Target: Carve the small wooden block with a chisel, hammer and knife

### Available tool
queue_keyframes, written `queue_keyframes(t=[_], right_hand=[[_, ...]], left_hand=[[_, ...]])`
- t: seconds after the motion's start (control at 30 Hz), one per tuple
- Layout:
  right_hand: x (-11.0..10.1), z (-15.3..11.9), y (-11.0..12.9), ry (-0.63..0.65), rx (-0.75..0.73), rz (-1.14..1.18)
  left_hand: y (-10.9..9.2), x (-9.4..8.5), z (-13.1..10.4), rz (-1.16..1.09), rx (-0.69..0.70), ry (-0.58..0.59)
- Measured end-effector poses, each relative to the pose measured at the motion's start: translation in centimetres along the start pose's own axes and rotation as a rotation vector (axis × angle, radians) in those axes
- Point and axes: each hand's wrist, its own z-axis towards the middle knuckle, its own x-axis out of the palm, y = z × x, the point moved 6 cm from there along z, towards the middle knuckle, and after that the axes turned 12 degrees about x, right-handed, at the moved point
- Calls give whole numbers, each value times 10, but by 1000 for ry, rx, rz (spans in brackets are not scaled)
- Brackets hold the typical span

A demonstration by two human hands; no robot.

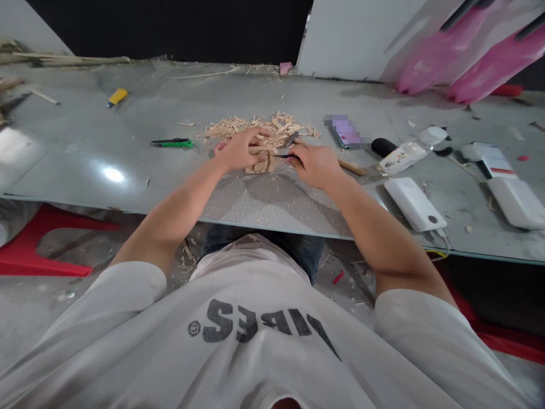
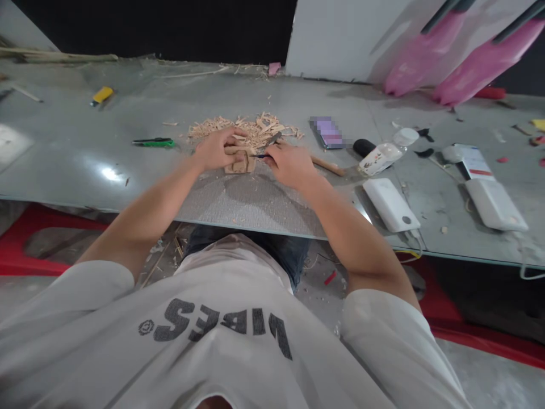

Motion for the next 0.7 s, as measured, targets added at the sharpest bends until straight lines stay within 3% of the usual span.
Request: queue_keyframes(t=[0.3, 0.7], right_hand=[[8, 8, 9, 34, 60, -106], [4, 15, 25, 35, 42, -170]], left_hand=[[24, 3, 1, 16, 90, -9], [24, 9, -2, 8, 188, 78]])
